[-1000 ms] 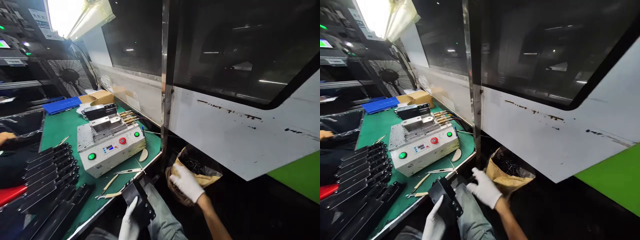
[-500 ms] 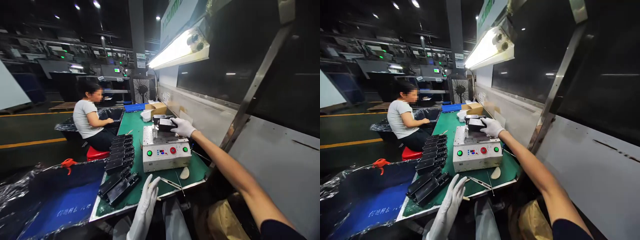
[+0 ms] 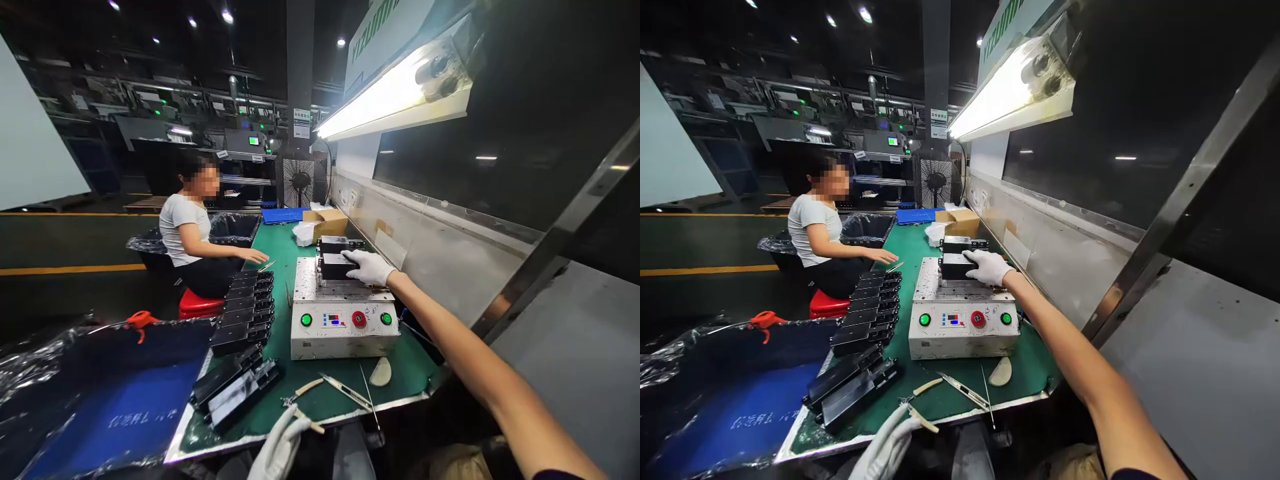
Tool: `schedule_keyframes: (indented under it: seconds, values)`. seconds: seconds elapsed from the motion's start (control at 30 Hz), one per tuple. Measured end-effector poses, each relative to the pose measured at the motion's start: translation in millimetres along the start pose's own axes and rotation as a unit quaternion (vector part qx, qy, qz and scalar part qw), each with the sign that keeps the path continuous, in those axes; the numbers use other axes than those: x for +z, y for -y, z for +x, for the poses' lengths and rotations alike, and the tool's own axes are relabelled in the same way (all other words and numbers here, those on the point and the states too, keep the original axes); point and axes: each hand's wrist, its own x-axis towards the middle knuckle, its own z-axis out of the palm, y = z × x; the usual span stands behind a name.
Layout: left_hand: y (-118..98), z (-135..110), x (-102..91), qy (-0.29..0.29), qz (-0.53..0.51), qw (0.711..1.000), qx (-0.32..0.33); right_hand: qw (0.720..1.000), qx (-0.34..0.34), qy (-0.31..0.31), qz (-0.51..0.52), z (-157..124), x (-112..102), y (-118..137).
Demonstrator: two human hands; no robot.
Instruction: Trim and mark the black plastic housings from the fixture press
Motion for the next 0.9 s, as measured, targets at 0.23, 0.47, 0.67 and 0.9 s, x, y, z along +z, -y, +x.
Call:
schedule_keyframes:
  seconds: [0.23, 0.47, 0.67, 0.9]
  values:
    - [-233, 159, 140.5, -0.137, 0.431, 0.839, 0.302, 0.995, -0.041, -0.055, 0.067, 36, -17, -11]
    - [-251, 314, 215.5, -0.15, 0.578, 0.727, 0.339, 0.986, 0.098, -0.137, 0.006, 77, 7, -17]
    - [-240, 319, 211.5, -0.178, 0.668, 0.646, 0.324, 0.98, 0.123, -0.159, -0.002, 67, 19, -22]
    - [-214, 298, 188.0, -0.144, 0.685, 0.646, 0.305, 0.988, 0.13, -0.086, 0.018, 85, 6, -11]
